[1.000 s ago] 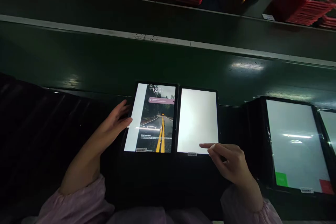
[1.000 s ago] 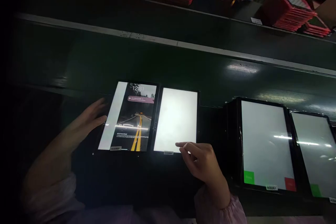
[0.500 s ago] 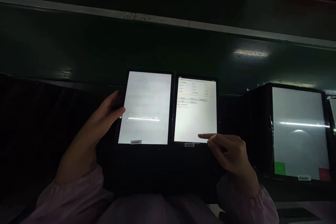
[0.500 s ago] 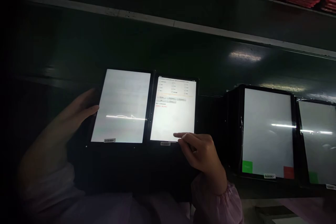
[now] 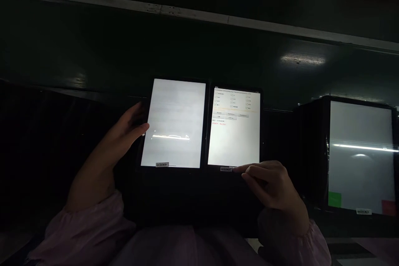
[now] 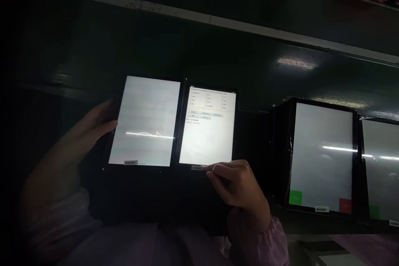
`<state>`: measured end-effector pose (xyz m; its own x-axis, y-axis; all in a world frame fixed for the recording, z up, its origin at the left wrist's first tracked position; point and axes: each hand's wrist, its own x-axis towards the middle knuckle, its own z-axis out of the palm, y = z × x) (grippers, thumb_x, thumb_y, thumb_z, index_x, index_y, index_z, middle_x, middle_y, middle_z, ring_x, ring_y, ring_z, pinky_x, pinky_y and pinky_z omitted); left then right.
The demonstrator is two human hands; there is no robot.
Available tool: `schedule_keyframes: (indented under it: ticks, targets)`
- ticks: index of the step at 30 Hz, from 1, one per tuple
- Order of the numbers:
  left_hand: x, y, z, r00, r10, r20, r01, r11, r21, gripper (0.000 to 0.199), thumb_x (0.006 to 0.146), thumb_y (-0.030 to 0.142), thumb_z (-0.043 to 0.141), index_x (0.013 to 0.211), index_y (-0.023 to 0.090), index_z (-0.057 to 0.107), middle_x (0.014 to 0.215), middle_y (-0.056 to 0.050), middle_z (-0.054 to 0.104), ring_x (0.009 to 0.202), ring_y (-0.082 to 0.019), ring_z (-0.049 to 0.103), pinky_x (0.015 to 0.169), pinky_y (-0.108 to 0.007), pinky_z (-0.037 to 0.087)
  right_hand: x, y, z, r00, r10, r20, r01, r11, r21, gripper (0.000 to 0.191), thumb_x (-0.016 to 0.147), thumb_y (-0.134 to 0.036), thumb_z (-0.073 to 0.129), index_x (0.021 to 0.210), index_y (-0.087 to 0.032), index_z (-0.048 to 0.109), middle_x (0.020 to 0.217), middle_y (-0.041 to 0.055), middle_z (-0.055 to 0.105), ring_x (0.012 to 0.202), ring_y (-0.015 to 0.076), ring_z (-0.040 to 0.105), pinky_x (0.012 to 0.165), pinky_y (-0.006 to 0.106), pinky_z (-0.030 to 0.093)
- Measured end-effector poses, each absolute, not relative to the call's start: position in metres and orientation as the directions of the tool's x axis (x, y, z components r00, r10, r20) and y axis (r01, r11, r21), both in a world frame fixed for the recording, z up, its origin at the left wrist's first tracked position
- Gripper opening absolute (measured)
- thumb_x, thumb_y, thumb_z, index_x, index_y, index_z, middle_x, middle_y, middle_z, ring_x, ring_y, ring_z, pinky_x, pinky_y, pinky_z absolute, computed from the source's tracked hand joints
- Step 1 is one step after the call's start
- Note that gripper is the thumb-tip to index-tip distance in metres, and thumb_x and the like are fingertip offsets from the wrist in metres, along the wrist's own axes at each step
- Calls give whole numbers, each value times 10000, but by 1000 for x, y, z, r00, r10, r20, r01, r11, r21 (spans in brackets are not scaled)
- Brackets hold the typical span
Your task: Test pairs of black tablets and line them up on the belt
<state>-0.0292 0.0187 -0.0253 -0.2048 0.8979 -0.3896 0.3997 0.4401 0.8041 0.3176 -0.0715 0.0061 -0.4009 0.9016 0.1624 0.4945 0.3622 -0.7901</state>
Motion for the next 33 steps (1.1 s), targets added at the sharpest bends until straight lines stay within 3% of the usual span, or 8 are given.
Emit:
schedule_keyframes:
  ticks: [8,18,33]
  targets:
    - [-29,19,-26,-222,882,-415,379,471,796,837,744,399,733,1541,214,558,1668,-90,521,1571,-338,433,1243,-539,425,319,-74,4,-373,919,130,527,325,-785,295,1015,-122,579,758,-202,699,679,-4,784,355,57,483,382,214,367]
    - [-23,19,-19,-236,866,-441,365,499,786,781,790,320,718,1548,230,554,1671,-82,522,1574,-324,432,1250,-523,416,319,-72,5,-347,927,142,546,322,-774,283,987,-116,600,738,-213,692,806,40,849,569,157,776,493,210,566]
    - [-25,18,-21,-252,869,-425,418,494,762,712,834,340,728,1527,255,594,1674,-47,521,1575,-319,427,1249,-498,418,319,-71,4,-339,927,162,538,333,-774,286,976,-101,609,715,-212,645,824,41,853,507,132,740,451,191,525]
